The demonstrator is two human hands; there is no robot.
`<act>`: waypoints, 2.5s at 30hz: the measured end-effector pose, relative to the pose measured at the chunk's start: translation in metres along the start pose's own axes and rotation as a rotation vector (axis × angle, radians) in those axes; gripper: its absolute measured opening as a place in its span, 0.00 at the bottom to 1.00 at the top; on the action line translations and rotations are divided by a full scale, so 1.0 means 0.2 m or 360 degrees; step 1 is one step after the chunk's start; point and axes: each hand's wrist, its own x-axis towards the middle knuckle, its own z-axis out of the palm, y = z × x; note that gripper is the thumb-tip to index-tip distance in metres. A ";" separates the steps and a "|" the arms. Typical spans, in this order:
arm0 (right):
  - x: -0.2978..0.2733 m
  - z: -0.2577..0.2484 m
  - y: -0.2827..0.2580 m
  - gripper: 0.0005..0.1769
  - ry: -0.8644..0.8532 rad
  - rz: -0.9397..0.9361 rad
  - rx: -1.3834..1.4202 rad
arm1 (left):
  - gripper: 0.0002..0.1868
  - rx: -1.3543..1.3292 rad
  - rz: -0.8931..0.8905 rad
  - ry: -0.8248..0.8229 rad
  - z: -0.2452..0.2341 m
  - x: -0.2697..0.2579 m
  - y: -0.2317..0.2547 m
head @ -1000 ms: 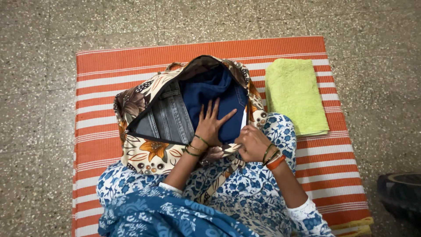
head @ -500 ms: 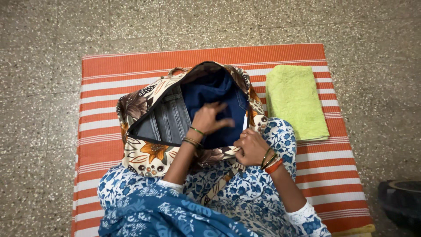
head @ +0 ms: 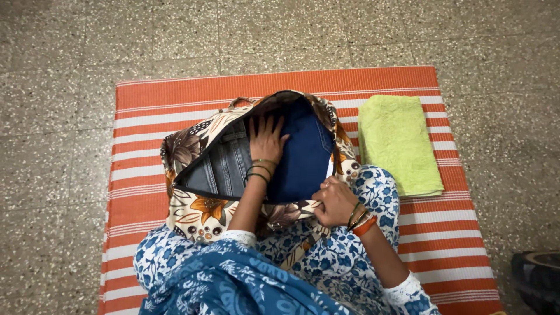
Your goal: The person folds a pair of blue pants and places them into a floral patterned bag, then zips the bag closed.
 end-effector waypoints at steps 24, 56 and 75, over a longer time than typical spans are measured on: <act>0.51 0.20 0.38 0.52 0.0431 0.0880 0.0015 | 0.46 0.0049 -0.0471 -0.0205 0.01 0.13 -0.09; 0.50 0.17 0.08 0.32 0.0663 0.0651 -0.0417 | 0.31 -0.0826 -0.0119 -0.0381 0.04 0.05 -0.36; 0.77 -0.10 0.14 0.24 0.0180 0.0217 -0.0833 | 0.32 -0.1132 0.0145 -0.0443 -0.24 -0.04 -0.24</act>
